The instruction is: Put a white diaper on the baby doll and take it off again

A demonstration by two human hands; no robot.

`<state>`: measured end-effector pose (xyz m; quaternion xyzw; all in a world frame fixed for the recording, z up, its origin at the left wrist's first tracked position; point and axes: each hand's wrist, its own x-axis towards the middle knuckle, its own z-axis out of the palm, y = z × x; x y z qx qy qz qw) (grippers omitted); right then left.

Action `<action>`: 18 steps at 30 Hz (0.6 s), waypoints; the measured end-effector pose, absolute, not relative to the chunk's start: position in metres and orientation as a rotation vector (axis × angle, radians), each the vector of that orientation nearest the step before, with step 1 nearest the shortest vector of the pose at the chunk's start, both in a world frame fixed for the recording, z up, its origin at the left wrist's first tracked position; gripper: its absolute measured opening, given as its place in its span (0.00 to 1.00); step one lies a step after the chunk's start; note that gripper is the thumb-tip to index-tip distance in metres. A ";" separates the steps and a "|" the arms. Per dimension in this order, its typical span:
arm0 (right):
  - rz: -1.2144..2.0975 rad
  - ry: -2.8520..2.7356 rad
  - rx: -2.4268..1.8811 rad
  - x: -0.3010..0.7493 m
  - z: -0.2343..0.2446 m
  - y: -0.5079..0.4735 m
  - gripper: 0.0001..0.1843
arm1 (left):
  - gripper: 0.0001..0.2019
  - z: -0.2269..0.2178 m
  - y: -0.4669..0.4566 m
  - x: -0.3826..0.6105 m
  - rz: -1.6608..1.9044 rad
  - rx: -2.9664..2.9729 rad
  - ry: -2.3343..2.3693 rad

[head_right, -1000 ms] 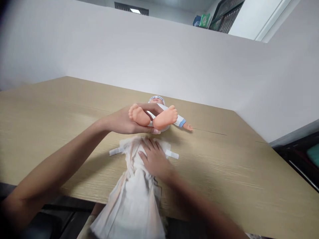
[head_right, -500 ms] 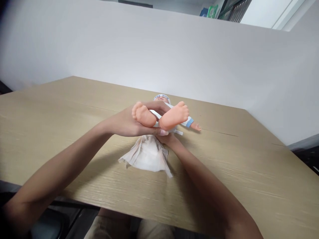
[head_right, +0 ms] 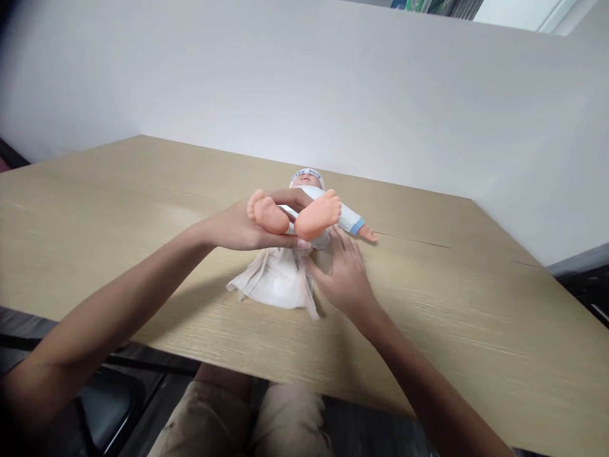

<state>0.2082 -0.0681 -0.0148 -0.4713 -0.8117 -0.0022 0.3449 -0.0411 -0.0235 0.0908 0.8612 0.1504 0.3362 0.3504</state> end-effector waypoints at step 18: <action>-0.066 -2.371 -0.993 0.239 -0.036 -0.087 0.28 | 0.23 0.002 -0.034 -0.151 0.615 2.819 0.429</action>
